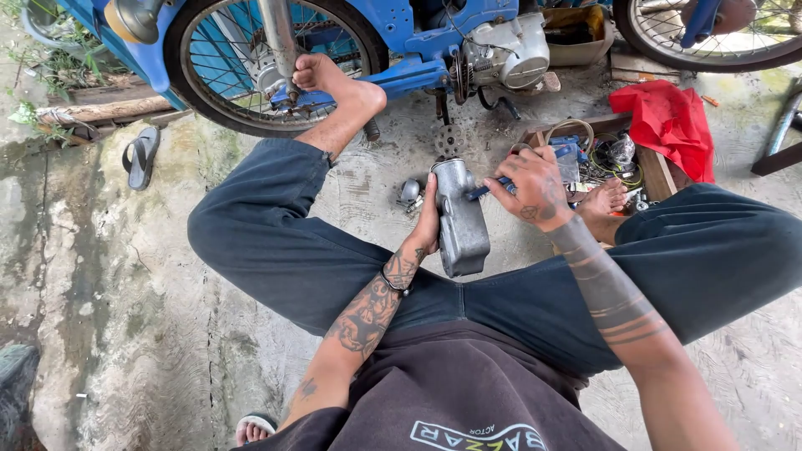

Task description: Cleaning a motorcycle engine component using a brush and cleaning solution.

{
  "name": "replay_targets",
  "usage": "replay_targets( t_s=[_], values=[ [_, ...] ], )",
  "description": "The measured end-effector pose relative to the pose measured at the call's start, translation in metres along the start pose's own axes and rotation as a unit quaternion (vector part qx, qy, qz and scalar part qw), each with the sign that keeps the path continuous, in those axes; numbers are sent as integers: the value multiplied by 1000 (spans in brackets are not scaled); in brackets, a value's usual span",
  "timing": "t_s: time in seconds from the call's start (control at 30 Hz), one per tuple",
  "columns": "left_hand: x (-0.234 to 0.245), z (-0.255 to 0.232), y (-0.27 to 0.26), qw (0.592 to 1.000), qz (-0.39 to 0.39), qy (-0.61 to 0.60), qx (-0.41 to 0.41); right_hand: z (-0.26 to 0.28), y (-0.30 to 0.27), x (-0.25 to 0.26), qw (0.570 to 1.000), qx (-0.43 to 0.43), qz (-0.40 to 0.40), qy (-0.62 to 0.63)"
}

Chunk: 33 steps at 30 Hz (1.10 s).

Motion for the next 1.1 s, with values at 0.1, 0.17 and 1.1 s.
replay_targets(
  t_s=[0.1, 0.17, 1.1],
  values=[
    [6, 6, 11, 1000, -12, -6, 10, 18, -3, 1, 1000, 11, 1, -29],
    [11, 7, 18, 1000, 0, -16, 6, 55, 1, -8, 998, 55, 3, 36],
    [21, 29, 19, 998, 15, -61, 1, 18, 1, 15, 999, 22, -20, 13]
  ],
)
Point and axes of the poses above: each hand's wrist, its own y-axis towards the middle knuckle, its own x-axis out of the back of the hand, z = x × y, the point moved 9 cm from there along y, towards the middle knuckle, and after that the axes turned 5 degrees about x, right-handed, at the moved point
